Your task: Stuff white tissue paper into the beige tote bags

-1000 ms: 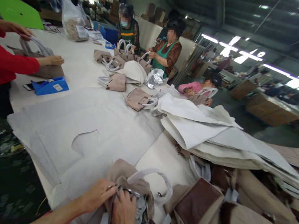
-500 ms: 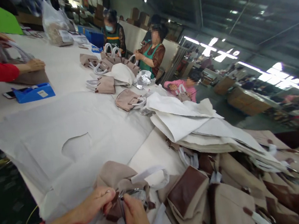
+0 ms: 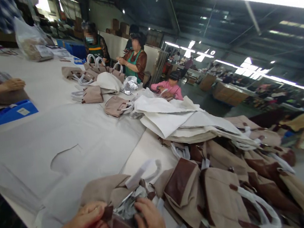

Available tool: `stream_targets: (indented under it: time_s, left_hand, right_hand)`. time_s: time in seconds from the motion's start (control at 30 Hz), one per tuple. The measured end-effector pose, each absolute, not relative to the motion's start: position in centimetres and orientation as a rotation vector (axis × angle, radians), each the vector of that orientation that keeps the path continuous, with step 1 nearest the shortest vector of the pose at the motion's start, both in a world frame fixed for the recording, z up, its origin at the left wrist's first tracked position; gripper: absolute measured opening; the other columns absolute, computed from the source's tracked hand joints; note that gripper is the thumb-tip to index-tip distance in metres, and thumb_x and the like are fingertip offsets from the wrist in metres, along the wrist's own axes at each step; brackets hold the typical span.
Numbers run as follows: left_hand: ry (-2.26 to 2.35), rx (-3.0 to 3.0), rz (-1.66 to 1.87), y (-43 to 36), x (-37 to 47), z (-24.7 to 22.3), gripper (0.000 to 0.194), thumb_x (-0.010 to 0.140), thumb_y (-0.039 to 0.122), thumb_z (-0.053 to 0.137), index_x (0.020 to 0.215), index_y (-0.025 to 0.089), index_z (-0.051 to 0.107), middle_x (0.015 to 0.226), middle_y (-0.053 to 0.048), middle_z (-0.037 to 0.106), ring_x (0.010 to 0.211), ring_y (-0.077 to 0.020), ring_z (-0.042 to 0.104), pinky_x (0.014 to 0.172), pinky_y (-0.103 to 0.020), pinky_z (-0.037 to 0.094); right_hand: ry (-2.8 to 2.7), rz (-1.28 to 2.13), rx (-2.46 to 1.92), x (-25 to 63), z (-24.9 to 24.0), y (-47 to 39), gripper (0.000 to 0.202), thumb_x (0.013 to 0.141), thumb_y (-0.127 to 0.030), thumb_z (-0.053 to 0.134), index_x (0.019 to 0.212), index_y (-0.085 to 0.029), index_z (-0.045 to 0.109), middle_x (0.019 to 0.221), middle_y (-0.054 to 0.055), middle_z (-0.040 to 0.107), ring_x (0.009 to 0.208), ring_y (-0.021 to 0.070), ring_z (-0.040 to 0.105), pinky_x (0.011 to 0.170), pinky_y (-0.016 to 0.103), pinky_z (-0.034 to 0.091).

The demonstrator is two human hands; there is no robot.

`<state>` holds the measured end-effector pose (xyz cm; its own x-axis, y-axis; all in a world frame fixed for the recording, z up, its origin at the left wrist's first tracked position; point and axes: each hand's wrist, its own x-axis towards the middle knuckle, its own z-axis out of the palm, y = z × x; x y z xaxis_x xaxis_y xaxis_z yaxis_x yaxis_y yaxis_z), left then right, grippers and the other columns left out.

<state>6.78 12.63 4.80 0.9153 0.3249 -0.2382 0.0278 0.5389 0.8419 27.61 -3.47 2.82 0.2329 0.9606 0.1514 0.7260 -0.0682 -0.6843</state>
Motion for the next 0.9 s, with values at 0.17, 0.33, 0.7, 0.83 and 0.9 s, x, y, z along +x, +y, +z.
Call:
stream_targets:
  time_s: [0.17, 0.33, 0.7, 0.83, 0.9]
  left_hand:
    - [0.372, 1.043, 0.105, 11.9, 5.9, 2.1, 0.072, 0.071, 0.088, 0.061, 0.054, 0.022, 0.038, 0.046, 0.004, 0.04, 0.045, -0.0107, 0.04, 0.048, -0.025, 0.028]
    - [0.494, 0.744, 0.309, 12.3, 3.9, 1.4, 0.067, 0.072, 0.078, 0.07, 0.058, 0.023, 0.036, 0.045, 0.009, 0.031, 0.043, -0.0095, 0.034, 0.048, -0.025, 0.031]
    - [0.583, 0.894, 0.248, 13.9, 3.6, 1.2, 0.069, 0.072, 0.084, 0.064, 0.054, 0.021, 0.045, 0.045, 0.005, 0.043, 0.045, -0.0108, 0.038, 0.05, -0.027, 0.028]
    - [0.591, 0.888, 0.279, 13.8, 3.2, 1.6, 0.071, 0.071, 0.087, 0.062, 0.055, 0.02, 0.046, 0.047, 0.003, 0.046, 0.047, -0.011, 0.04, 0.052, -0.027, 0.029]
    - [0.599, 0.816, 0.318, 13.5, 3.3, 1.9, 0.069, 0.071, 0.084, 0.066, 0.056, 0.02, 0.045, 0.047, 0.004, 0.044, 0.048, -0.0109, 0.039, 0.053, -0.027, 0.031]
  right_hand:
    - [-1.62, 0.611, -2.049, 24.0, -1.9, -0.6, 0.032, 0.08, -0.003, 0.047, 0.088, -0.02, 0.073, 0.087, 0.008, 0.076, 0.085, 0.0246, 0.073, 0.077, 0.033, 0.06]
    - [-1.482, 0.523, -2.015, 23.1, -2.6, 1.6, 0.027, 0.093, -0.02, 0.045, 0.105, -0.018, 0.069, 0.1, 0.013, 0.074, 0.1, 0.0275, 0.069, 0.093, 0.042, 0.055]
    - [-1.538, 0.378, -1.997, 21.9, 2.7, 2.1, 0.027, 0.1, -0.022, 0.04, 0.08, -0.023, 0.059, 0.076, 0.001, 0.064, 0.072, 0.0184, 0.06, 0.066, 0.031, 0.04]
    - [-1.371, 0.594, -1.956, 19.4, 2.7, 2.8, 0.032, 0.103, -0.043, 0.042, 0.082, -0.024, 0.056, 0.073, -0.001, 0.064, 0.069, 0.0168, 0.061, 0.064, 0.028, 0.041]
    - [-1.416, 0.553, -1.941, 19.0, 3.2, 2.9, 0.026, 0.101, -0.044, 0.045, 0.089, -0.025, 0.059, 0.079, 0.0, 0.067, 0.073, 0.0183, 0.064, 0.068, 0.028, 0.044]
